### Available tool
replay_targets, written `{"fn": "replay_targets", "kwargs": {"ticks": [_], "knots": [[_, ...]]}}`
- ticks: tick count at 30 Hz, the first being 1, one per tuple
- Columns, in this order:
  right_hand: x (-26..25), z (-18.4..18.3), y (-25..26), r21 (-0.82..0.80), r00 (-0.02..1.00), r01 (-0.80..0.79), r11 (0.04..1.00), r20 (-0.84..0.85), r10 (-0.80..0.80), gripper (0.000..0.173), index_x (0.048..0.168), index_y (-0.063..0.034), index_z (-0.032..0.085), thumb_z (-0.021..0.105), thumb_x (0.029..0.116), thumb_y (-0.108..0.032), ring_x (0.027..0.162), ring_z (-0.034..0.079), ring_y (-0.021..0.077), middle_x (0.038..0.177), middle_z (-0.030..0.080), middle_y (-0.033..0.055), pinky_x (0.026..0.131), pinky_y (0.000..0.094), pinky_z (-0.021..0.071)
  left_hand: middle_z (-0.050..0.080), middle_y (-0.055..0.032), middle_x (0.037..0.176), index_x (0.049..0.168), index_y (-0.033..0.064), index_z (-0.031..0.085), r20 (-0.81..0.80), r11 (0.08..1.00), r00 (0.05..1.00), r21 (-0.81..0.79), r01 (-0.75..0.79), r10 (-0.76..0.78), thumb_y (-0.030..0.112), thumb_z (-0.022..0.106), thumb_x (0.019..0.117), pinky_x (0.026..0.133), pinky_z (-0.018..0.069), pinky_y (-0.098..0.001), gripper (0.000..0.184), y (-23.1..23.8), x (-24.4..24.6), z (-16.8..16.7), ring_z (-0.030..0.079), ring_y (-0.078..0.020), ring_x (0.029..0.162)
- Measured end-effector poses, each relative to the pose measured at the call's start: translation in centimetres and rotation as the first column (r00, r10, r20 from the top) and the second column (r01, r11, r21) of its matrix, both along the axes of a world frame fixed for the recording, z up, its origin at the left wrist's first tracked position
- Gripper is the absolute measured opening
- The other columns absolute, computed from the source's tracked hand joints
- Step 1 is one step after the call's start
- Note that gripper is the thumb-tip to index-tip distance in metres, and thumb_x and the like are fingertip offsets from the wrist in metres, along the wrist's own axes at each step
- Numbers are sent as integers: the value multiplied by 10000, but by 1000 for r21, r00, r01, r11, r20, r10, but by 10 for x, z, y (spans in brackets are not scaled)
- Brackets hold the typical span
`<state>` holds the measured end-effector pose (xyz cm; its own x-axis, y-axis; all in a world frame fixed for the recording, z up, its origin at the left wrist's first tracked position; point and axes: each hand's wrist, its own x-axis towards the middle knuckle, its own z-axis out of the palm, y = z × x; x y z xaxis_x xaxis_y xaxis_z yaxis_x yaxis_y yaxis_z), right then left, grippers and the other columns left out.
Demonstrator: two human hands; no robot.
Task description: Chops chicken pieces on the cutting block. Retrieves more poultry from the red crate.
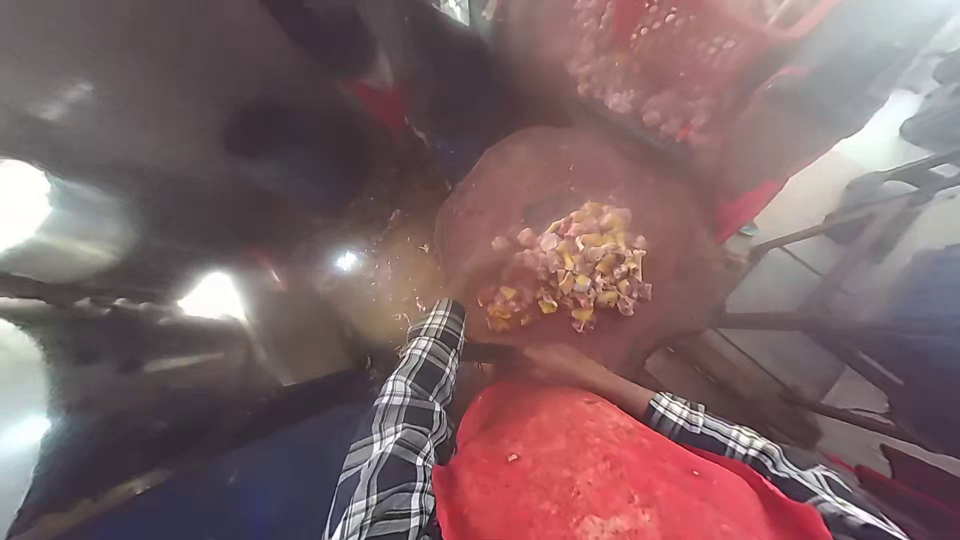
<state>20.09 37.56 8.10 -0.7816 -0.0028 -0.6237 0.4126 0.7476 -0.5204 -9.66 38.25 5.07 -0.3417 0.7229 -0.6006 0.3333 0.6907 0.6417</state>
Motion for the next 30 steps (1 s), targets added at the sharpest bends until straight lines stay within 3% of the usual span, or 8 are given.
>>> {"fn": "replay_targets", "kwargs": {"ticks": [6, 9, 12, 15, 17, 20, 24, 30], "knots": [[-4, 1, 2, -178, 997, 78, 981, 21, -75, 581, 1253, -115, 593, 465, 1016, -629, 1009, 700, 376, 1038, 708, 171, 854, 651, 542, 685, -211, 1151, 1223, 11, 660, 124, 996, 992, -76, 39, -29, 509, 672, 940, 931, 511, -557, 573, -17, 69, 144, 655, -326, 1050], [-4, 1, -3, -324, 980, 192, 926, 17, -197, 579, 1186, -58, 633, 447, 1039, -586, 927, 689, 339, 975, 689, 175, 837, 610, 541, 653, -121, 1000, 1214, 48, 620, 229, 998, 972, -47, -44, 54, 499, 659, 937, 772, 518, -414, 532, -19, 76, 138, 609, -201, 853], [1, 5, -4, -396, 935, 353, 848, 104, -340, 589, 1057, -46, 618, 408, 1046, -597, 766, 634, 268, 839, 619, 123, 720, 527, 535, 692, -150, 1093, 1319, 85, 599, 255, 982, 953, 57, -182, 162, 394, 688, 935, 841, 550, -465, 501, -25, 80, 143, 666, -246, 947], [20, 7, 11, -332, 834, 548, 768, 138, -535, 579, 1121, -62, 620, 449, 1029, -608, 789, 645, 266, 868, 633, 123, 743, 525, 543, 690, -157, 1133, 1403, 158, 516, 50, 973, 994, 205, -107, 99, 357, 749, 922, 834, 579, -528, 571, -44, 67, 152, 688, -283, 973], [38, 1, 25, -312, 733, 670, 673, 139, -666, 551, 1256, -99, 603, 447, 1039, -580, 765, 649, 242, 889, 650, 102, 725, 491, 563, 679, -105, 1198, 1368, 170, 558, -305, 975, 951, 221, 12, 58, 403, 770, 898, 911, 575, -540, 565, -69, 60, 145, 676, -268, 1071], [53, -5, 41, -290, 657, 735, 612, 86, -749, 515, 1219, -112, 601, 416, 1057, -564, 649, 602, 200, 793, 604, 61, 617, 426, 545, 602, -105, 1403, 1320, 166, 643, -629, 983, 775, 173, 56, 67, 293, 775, 835, 1102, 432, -575, 519, -113, 71, 102, 537, -338, 1326], [40, 19, 37, -214, 706, 690, 691, -11, -708, 564, 1238, -133, 600, 420, 1032, -626, 758, 636, 234, 865, 628, 88, 723, 482, 555, 472, -133, 1547, 1400, 255, 620, -598, 996, 800, 22, 81, -52, 523, 701, 889, 1115, 394, -641, 583, -160, 93, 20, 445, -413, 1399], [-3, 108, 31, -348, 710, 540, 767, -301, -637, 663, 1263, -137, 611, 339, 1020, -691, 690, 603, 160, 811, 605, 27, 652, 403, 555, 656, -57, 1323, 1224, 194, 712, -524, 988, 850, 151, 23, 60, 276, 670, 939, 937, 565, -524, 300, -183, 99, 11, 668, -279, 1138]]}}
